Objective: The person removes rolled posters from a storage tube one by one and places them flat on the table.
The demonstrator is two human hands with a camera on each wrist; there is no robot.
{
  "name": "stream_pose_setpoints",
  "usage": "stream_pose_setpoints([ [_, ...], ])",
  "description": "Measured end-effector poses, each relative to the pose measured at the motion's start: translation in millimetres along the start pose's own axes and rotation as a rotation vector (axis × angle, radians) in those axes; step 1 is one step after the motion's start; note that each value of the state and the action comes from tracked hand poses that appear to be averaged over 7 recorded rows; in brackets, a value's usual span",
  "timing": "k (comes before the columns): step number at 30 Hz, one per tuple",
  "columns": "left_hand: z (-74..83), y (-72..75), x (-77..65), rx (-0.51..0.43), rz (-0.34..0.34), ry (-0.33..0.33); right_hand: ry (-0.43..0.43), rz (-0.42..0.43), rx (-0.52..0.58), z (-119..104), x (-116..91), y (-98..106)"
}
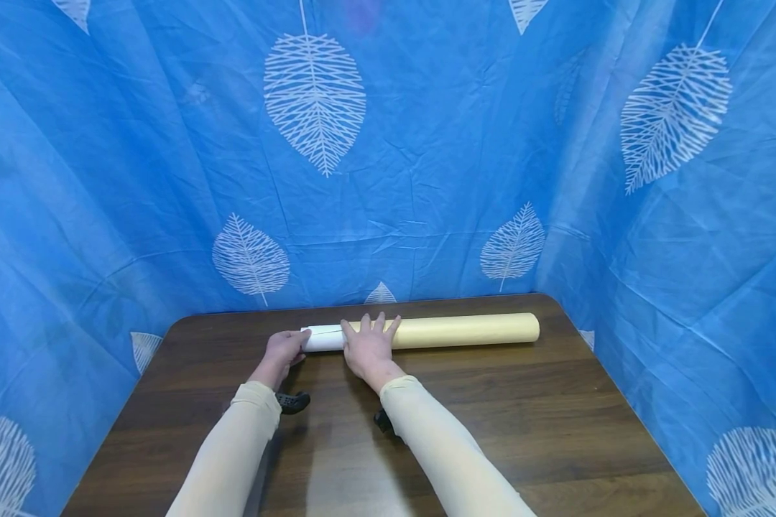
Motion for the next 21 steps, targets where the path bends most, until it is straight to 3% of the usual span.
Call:
stream_pose_setpoints([
  [21, -4.2, 8.9, 5.2, -0.003, 0.041, 0.016, 0.003, 0.011, -0.003, -0.1, -0.4, -2.8],
])
Point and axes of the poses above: each hand's wrist, its own x-axis towards the middle knuckle, its own y-axis out of the back of the hand, z = x × y, the point moved 3 cm from there along x, towards the middle knuckle, and after that the axes turned 10 degrees about z, right-handed, at the moved point
